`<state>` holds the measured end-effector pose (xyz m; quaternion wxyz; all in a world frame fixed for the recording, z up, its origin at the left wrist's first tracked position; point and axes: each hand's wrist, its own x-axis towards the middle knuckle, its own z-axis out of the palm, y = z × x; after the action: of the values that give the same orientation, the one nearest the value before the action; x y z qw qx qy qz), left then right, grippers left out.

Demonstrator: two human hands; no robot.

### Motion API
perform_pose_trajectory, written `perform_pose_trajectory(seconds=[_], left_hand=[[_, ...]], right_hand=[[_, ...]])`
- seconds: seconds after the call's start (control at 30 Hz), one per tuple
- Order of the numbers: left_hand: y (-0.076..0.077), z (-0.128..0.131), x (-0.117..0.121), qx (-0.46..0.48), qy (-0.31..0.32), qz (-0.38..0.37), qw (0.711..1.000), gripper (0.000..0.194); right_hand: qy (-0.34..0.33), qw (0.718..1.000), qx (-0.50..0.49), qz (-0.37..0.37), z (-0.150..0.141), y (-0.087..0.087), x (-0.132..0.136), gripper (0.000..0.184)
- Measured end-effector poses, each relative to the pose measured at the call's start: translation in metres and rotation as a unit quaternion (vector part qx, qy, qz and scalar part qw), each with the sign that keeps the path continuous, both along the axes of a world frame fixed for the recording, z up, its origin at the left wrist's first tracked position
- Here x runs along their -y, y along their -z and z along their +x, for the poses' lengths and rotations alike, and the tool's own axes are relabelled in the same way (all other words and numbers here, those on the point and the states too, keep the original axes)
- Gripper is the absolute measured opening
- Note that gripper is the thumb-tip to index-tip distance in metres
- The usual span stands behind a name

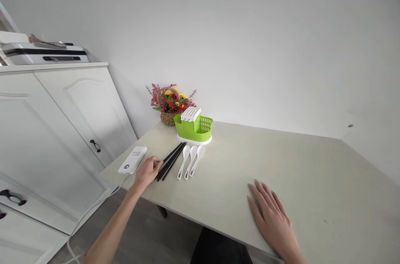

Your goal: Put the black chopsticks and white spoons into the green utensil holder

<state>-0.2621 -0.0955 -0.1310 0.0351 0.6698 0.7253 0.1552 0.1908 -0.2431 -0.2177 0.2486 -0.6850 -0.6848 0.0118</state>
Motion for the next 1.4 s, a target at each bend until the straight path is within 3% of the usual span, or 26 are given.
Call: perform_pose_trajectory(seconds=[0.13,0.37,0.73,0.93,1.0,1.07,1.17,1.27,1.4], left_hand=[[-0.007,0.005,-0.006,-0.035,0.023,0.004,0.999,0.034],[-0.034,0.033,-0.016,-0.170,0.038,-0.047,0.984,0.026],[-0.057,0.068,-0.033,-0.179,0.046,-0.071,0.980,0.009],[-0.088,0.060,-0.027,-0.164,0.031,-0.041,0.985,0.014],[-0.102,0.063,-0.019,-0.128,0.051,-0.010,0.990,0.018],[-0.113,0.077,-0.008,-0.018,0.118,0.029,0.992,0.021],[-0.114,0.114,0.013,0.228,0.258,0.042,0.938,0.029],[-0.097,0.160,0.030,0.372,0.329,-0.007,0.868,0.033],[-0.062,0.211,0.043,0.426,0.366,-0.042,0.826,0.028]], right_hand=[[0.002,1.000,-0.002,-0.012,0.000,0.002,-0.001,0.062],[0.006,1.000,0.006,-0.010,-0.001,0.000,0.000,0.062],[0.005,1.000,-0.008,0.002,0.000,0.003,-0.001,0.062],[0.006,1.000,0.000,-0.001,0.000,0.002,-0.002,0.061],[0.004,1.000,0.000,-0.001,0.000,0.002,-0.002,0.061],[0.003,1.000,-0.002,-0.001,0.000,0.003,-0.001,0.061],[0.006,1.000,-0.002,-0.004,0.000,0.004,-0.002,0.061],[0.007,1.000,0.003,-0.002,0.000,0.003,-0.003,0.061],[0.003,1.000,0.010,0.018,0.000,0.001,-0.005,0.059]])
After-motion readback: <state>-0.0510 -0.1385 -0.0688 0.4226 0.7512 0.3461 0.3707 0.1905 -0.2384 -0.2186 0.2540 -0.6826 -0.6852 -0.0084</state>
